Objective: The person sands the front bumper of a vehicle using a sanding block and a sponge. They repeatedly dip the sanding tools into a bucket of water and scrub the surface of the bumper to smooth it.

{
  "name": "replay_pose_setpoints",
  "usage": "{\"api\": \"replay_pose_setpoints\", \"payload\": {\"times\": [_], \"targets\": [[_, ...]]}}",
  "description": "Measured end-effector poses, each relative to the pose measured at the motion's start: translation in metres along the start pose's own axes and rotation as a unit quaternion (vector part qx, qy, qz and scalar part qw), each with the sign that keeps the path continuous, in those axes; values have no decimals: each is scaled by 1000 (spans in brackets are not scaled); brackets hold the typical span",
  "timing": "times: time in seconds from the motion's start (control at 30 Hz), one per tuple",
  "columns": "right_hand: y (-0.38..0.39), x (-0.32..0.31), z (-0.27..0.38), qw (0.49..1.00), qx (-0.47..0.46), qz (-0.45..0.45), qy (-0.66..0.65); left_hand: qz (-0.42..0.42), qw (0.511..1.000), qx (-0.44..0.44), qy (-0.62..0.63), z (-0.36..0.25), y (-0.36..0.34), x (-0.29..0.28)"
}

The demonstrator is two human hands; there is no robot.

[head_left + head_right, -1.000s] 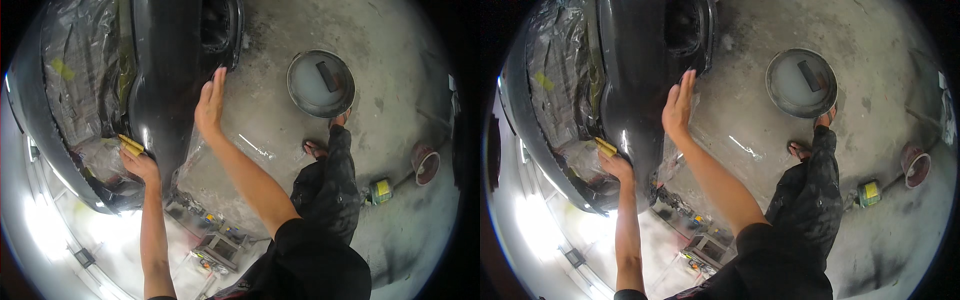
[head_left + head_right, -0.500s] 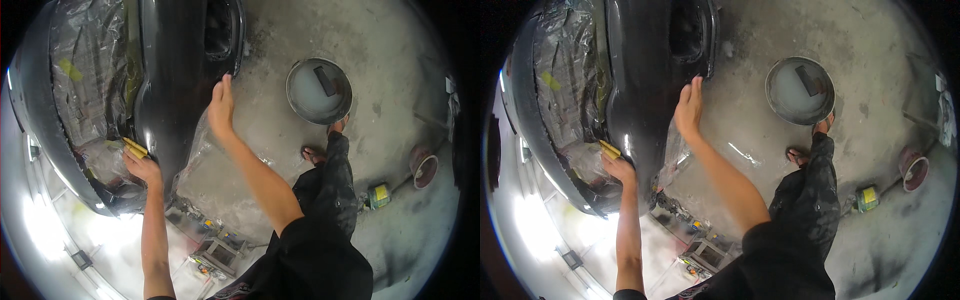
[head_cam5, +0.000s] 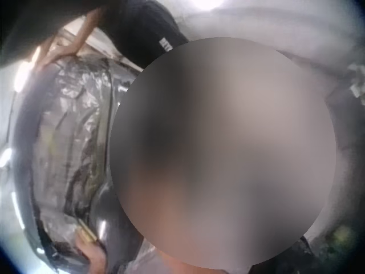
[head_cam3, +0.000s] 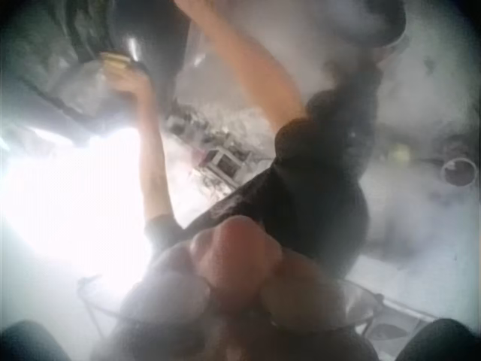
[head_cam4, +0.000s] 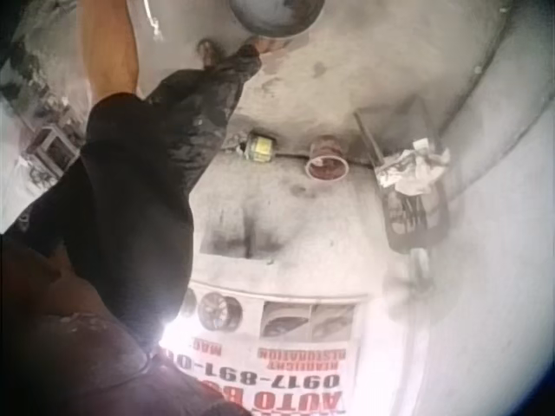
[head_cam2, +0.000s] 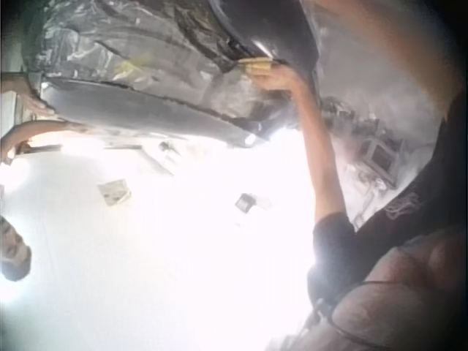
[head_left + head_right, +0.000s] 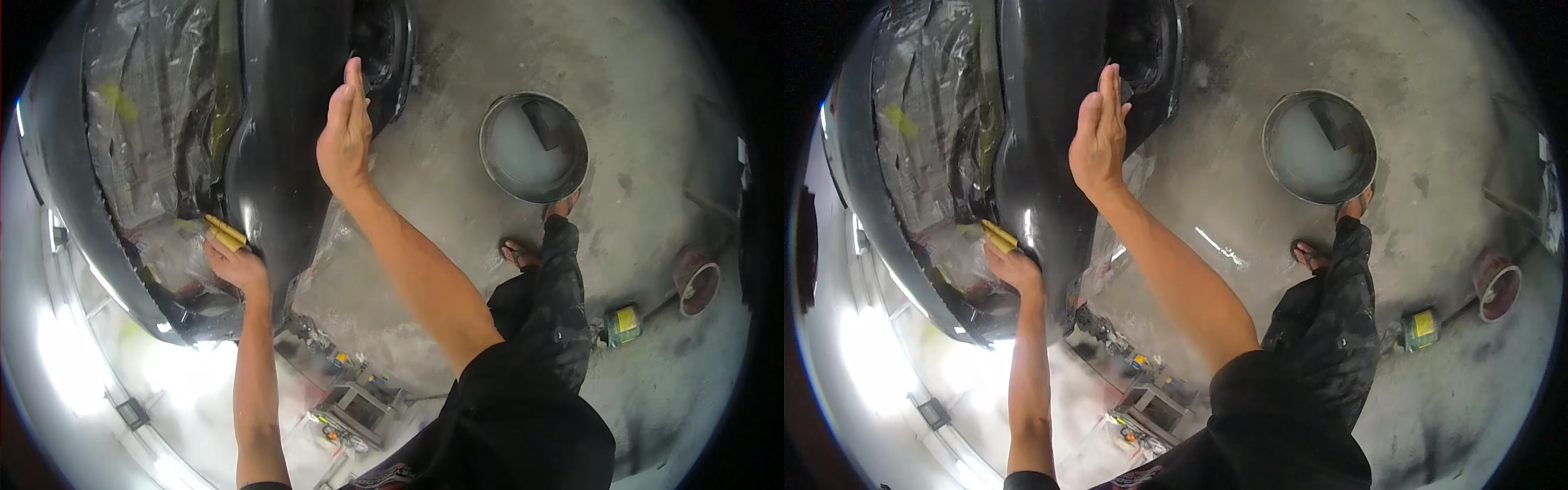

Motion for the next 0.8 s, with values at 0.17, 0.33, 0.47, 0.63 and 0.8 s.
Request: {"api": "replay_pose_setpoints", "payload": {"times": [0.17,0.33,0.47,0.63,0.8], "targets": [[74,-3,-29,998,-26,3,55,3,996,-78,39,7,3,0],[7,-19,3,993,43,12,-106,-6,1000,-24,19,4,0,0],[63,-9,-31,999,-14,43,-2,5,995,-92,40,2,0,-1],[-7,-4,-24,995,40,1,89,-3,991,-124,41,10,5,-1],[35,-7,-47,990,-17,6,140,-7,992,-124,27,12,5,-5]]}}
Point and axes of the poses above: each hand's wrist, its own y-axis away from the middle knuckle, its own x-axis out of the palm, z = x × y, the point moved 9 cm from there along -y, towards the middle knuckle, and after that the axes turned 15 degrees about x, right-handed, at the moved point
